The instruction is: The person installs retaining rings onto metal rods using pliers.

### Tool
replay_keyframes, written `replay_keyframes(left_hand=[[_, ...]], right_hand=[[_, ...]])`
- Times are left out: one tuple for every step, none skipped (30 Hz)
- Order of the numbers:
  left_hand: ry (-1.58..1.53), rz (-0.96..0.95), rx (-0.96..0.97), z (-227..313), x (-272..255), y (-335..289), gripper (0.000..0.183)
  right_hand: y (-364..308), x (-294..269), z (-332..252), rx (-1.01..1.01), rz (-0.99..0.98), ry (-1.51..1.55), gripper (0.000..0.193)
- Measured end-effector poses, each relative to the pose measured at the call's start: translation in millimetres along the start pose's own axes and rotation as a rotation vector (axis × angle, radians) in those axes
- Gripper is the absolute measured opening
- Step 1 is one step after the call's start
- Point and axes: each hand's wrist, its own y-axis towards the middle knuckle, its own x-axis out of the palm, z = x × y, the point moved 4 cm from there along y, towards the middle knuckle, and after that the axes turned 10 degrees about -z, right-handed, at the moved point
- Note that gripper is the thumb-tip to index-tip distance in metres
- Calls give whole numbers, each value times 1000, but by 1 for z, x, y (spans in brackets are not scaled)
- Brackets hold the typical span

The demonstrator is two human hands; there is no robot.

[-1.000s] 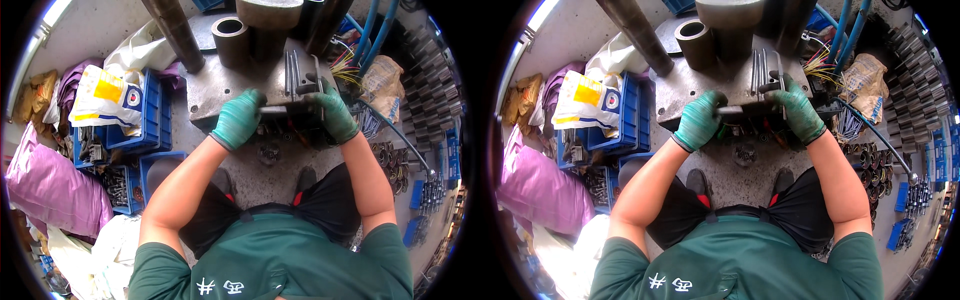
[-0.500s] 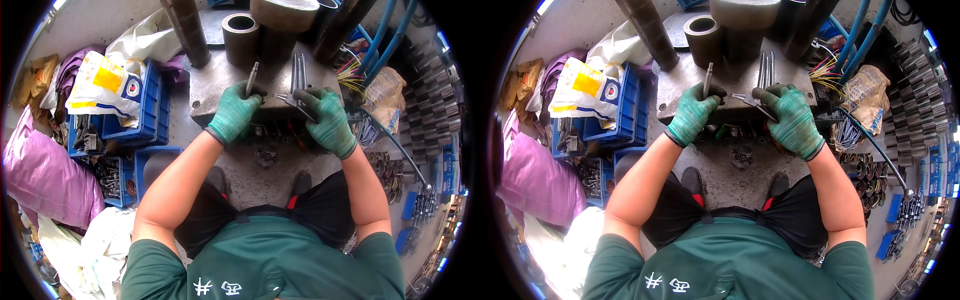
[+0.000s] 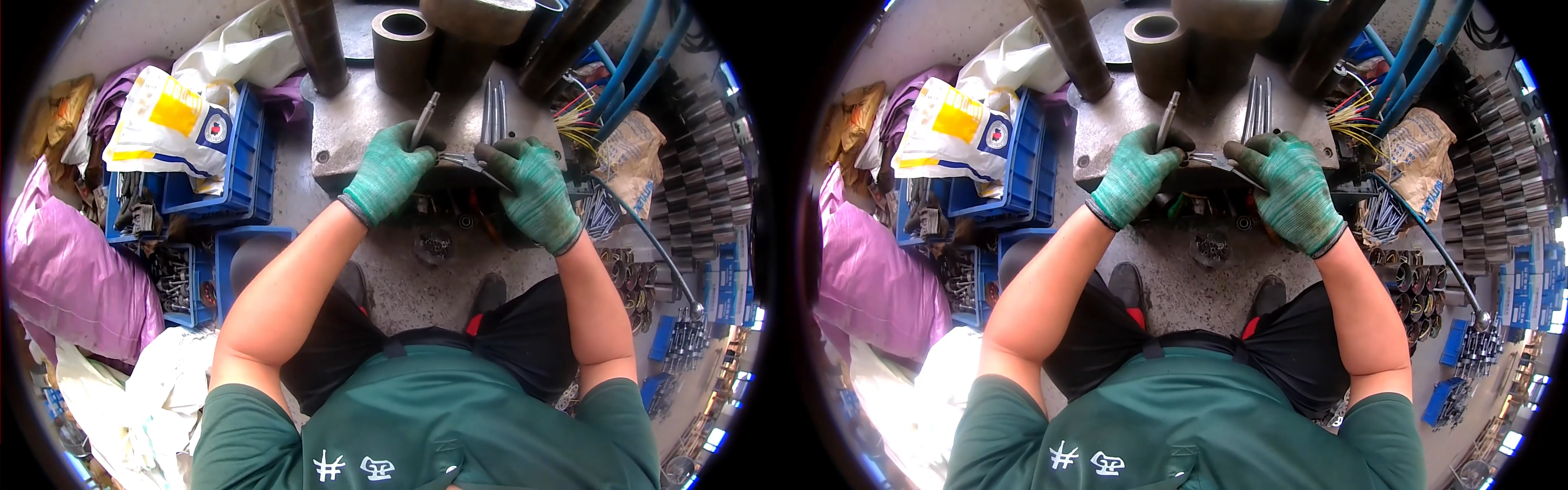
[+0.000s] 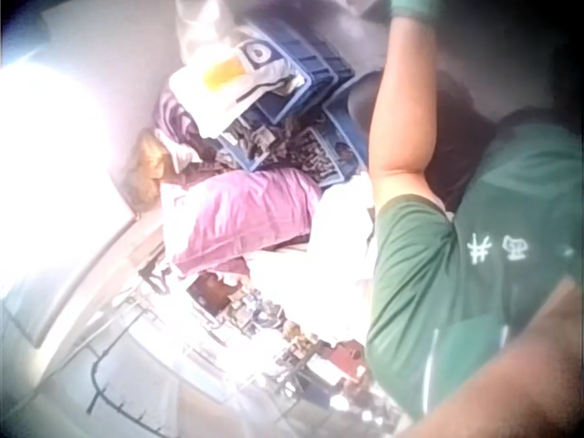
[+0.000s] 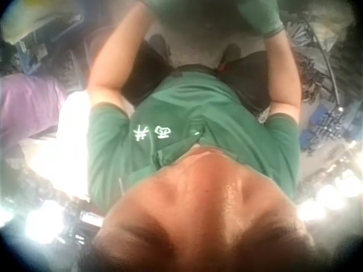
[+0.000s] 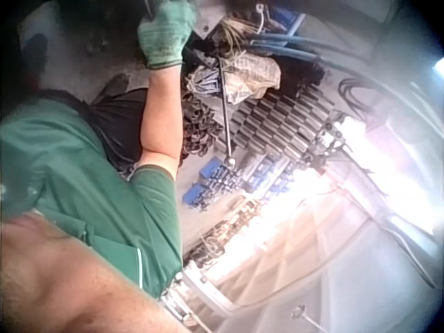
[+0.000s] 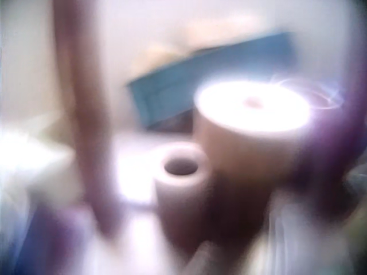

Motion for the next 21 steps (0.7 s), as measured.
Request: replay_keyframes(left_hand=[[-1,1,-1,0,0,0,21],[26,-2,8,0,-1,0,22],[52,-6,18,1,-1,1,23],[52,-6,18,1,0,1,23],[56,-7,51,1,0,0,26],[59,-9,85,4,1,0,28],[59,-9,85,6,1,-1,28],[42,33,87,8,1,-3,31],[24,77,87,10,0,-4,35],[24,79,88,9,-2,-5,35],[49,82,75,6,-5,-5,36],[74,84,64,3,-7,-5,38],[73,85,66,1,-8,-4,38],[136,96,104,0,-9,-3,37],[200,108,140,-2,-10,-2,37],[200,110,140,-5,-11,-1,37],[238,115,185,-6,-11,-1,36],[274,116,231,-1,-9,-2,36],[272,114,231,2,-8,-2,36],[330,81,201,4,-6,-3,35],[360,67,184,6,-6,-4,35]], right_hand=[[0,0,0,-3,-10,-19,51],[1,1,0,-6,-19,-39,50],[0,2,1,-7,-19,-39,50],[-2,4,2,10,-19,-13,50],[-3,5,4,27,-18,13,49],[-4,6,5,27,-19,13,49],[-6,8,12,151,-57,198,46],[-8,11,18,275,-96,384,43],[-8,6,20,282,-68,440,42],[-9,4,22,281,-69,439,42],[-12,2,27,333,-61,491,44],[-14,-1,31,387,-52,540,47],[-16,-2,33,440,-42,590,51],[-16,-3,32,439,-42,588,51],[-15,-2,32,446,-48,621,50],[-15,-2,31,453,-54,654,50],[-13,-2,28,452,-55,654,50],[-12,-4,25,453,-78,613,49],[-12,-5,23,454,-102,573,49],[-13,-4,24,457,-103,571,49],[-13,-3,24,435,-136,552,49]])
